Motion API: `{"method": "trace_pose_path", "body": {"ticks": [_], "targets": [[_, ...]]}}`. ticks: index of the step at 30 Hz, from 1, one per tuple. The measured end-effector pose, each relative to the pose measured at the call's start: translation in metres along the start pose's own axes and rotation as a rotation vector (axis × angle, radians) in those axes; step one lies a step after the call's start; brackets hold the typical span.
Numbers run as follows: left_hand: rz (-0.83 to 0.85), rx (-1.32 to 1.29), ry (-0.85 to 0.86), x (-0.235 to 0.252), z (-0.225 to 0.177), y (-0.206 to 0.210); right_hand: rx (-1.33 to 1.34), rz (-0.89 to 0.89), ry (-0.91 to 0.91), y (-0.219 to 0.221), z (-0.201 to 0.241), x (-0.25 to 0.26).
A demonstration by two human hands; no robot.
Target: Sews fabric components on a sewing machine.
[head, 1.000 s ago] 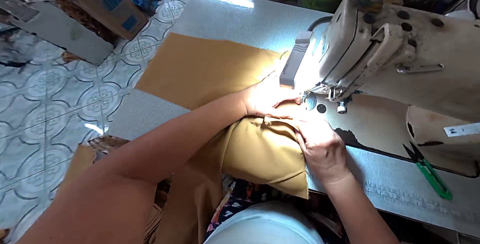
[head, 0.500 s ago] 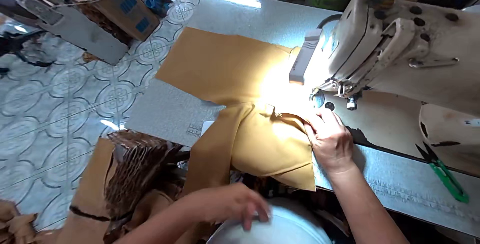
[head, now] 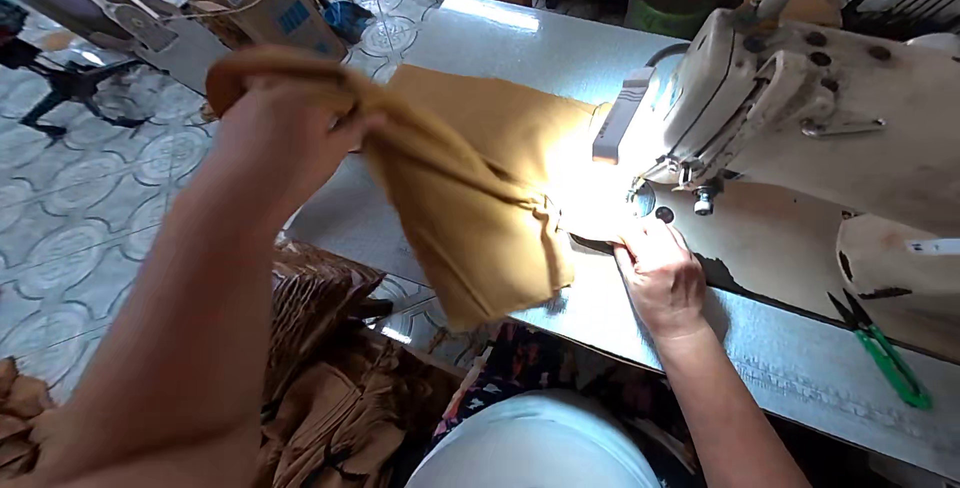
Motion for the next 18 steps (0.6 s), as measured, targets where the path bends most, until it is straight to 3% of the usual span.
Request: {"method": "trace_pose_path", "body": {"ticks": [4, 5, 7, 10, 12, 15, 18], "targets": [[0.08, 0.111, -0.228, 0.054, -0.06, -0.023, -0.08, 0.017, 0.018, -0.002, 0.004, -0.011], [0.046, 0.086, -0.178, 0.051, -0.078, -0.023, -0.086, 0.02, 0.03, -0.004, 0.005, -0.014], [-0.061, -0.027, 0.113, 0.037, -0.119, -0.005, -0.09, 0.021, 0.046, -0.005, 0.007, -0.018], [-0.188, -0.303, 0.61, 0.02, -0.18, 0.062, -0.104, 0.019, 0.035, -0.005, 0.007, -0.018], [-0.21, -0.529, 0.794, 0.018, -0.199, 0.104, -0.115, 0.015, 0.034, -0.006, 0.009, -0.018], [-0.174, -0.75, 0.758, 0.022, -0.201, 0.132, -0.113, 0.013, 0.026, -0.005, 0.01, -0.017], [-0.116, -0.803, 0.679, 0.021, -0.202, 0.133, -0.12, 0.016, 0.027, -0.004, 0.01, -0.017]]}}
Point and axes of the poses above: each hand's wrist, its own x-axis towards the middle knuckle, its own y-axis out of the palm, z = x × y, the point moved 3 cm from there along x, towards the middle knuckle, and after that the axes turned 5 degrees about x, right-handed, at the moved point
